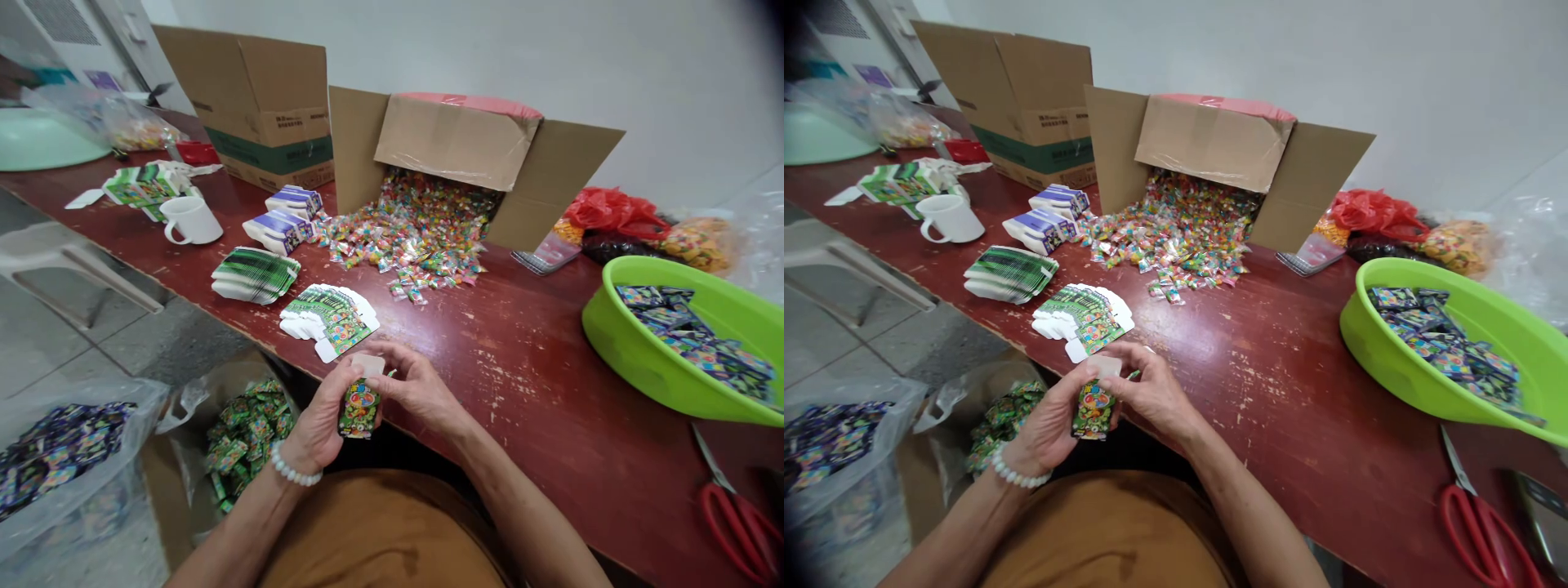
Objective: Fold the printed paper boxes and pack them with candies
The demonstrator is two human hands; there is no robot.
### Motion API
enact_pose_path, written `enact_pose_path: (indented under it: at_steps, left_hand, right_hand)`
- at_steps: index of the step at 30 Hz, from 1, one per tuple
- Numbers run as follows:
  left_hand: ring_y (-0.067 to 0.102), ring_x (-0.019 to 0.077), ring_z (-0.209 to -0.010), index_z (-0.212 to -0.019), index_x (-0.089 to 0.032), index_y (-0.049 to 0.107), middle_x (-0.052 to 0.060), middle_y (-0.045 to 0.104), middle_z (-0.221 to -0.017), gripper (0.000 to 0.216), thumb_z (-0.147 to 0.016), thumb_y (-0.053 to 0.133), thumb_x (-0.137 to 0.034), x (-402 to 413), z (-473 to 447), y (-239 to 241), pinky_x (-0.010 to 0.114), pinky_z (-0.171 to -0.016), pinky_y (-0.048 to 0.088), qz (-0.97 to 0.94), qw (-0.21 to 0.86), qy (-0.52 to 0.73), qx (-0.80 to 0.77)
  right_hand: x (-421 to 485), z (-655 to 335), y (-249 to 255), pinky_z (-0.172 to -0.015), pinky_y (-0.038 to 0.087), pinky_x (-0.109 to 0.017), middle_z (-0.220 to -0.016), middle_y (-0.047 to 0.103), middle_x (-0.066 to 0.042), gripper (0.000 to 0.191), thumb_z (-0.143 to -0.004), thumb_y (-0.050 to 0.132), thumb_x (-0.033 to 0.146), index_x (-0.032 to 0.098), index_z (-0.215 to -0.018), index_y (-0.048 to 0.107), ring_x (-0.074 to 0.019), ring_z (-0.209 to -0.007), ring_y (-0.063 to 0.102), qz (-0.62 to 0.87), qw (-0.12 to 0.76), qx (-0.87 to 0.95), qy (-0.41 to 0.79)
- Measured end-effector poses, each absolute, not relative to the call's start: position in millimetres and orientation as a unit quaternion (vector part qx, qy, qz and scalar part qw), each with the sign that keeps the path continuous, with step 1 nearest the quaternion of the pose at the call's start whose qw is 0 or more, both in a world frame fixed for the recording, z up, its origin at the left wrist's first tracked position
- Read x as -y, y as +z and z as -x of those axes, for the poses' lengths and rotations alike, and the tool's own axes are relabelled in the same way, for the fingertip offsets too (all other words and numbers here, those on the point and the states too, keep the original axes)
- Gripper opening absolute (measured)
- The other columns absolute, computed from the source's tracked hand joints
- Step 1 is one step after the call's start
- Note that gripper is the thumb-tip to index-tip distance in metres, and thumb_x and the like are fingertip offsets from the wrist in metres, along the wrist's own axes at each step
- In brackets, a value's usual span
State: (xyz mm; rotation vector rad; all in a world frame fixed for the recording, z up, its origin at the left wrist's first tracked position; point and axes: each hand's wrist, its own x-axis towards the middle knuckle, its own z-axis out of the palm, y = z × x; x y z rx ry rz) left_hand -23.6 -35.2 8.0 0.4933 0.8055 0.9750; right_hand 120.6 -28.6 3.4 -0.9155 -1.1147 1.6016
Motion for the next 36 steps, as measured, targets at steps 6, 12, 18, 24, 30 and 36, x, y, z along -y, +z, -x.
enact_pose_path:
  at_steps: [6, 12, 18, 24, 30, 36]
  left_hand:
    - [0.066, 0.0145, -0.061, -0.125, -0.019, 0.057, 0.009, 0.069, -0.104, 0.043, -0.087, 0.066, -0.037, 35.7, 25.9, 7.8, 0.025, -0.051, 0.057, -0.271, 0.769, 0.437, -0.381]
    - [0.065, 0.0147, -0.055, -0.119, -0.019, 0.063, 0.006, 0.07, -0.095, 0.035, -0.092, 0.057, -0.041, 32.3, 26.6, 9.8, 0.027, -0.046, 0.057, -0.246, 0.794, 0.425, -0.359]
    - [0.071, 0.0162, -0.074, -0.111, -0.015, 0.069, 0.009, 0.072, -0.11, 0.03, -0.097, 0.048, -0.031, 33.1, 21.2, 19.5, 0.026, -0.061, 0.06, -0.183, 0.79, 0.454, -0.368]
    - [0.07, 0.0168, -0.076, -0.114, -0.015, 0.071, 0.01, 0.073, -0.112, 0.036, -0.096, 0.05, -0.038, 37.6, 15.9, 20.0, 0.024, -0.063, 0.056, -0.223, 0.751, 0.47, -0.407]
    - [0.068, 0.0169, -0.067, -0.125, -0.015, 0.067, 0.013, 0.073, -0.113, 0.052, -0.097, 0.041, -0.05, 40.2, 19.5, 17.4, 0.026, -0.054, 0.056, -0.257, 0.762, 0.438, -0.403]
    - [0.066, 0.0155, -0.058, -0.119, -0.017, 0.07, 0.011, 0.074, -0.106, 0.039, -0.092, 0.055, -0.042, 38.6, 22.9, 9.6, 0.025, -0.046, 0.055, -0.248, 0.768, 0.438, -0.397]
  right_hand:
    - [21.4, -129.9, -5.3, -0.068, 0.056, -0.033, -0.081, 0.071, -0.002, 0.02, -0.078, 0.076, 0.038, 0.021, -0.088, 0.072, -0.0169, -0.07, 0.066, 0.376, 0.482, 0.546, 0.573]
    - [24.2, -125.2, -9.4, -0.087, 0.052, -0.034, -0.096, 0.072, -0.006, 0.01, -0.088, 0.065, 0.023, 0.024, -0.091, 0.074, -0.0182, -0.094, 0.066, 0.373, 0.51, 0.698, 0.336]
    - [32.3, -119.5, -11.4, -0.08, 0.053, -0.03, -0.099, 0.069, -0.007, 0.015, -0.088, 0.066, 0.028, 0.023, -0.099, 0.073, -0.0172, -0.092, 0.064, 0.383, 0.518, 0.708, 0.288]
    - [27.8, -125.0, -3.3, -0.077, 0.051, -0.029, -0.089, 0.072, -0.005, 0.009, -0.084, 0.068, 0.022, 0.02, -0.089, 0.074, -0.0171, -0.085, 0.066, 0.441, 0.457, 0.694, 0.338]
    - [21.1, -126.1, 9.6, -0.066, 0.052, -0.028, -0.081, 0.073, -0.003, 0.014, -0.082, 0.068, 0.029, 0.018, -0.075, 0.068, -0.0149, -0.07, 0.065, 0.42, 0.447, 0.62, 0.49]
    - [26.3, -126.2, 7.6, -0.074, 0.053, -0.031, -0.092, 0.072, -0.004, 0.02, -0.086, 0.066, 0.036, 0.019, -0.076, 0.067, -0.0171, -0.079, 0.065, 0.387, 0.457, 0.613, 0.515]
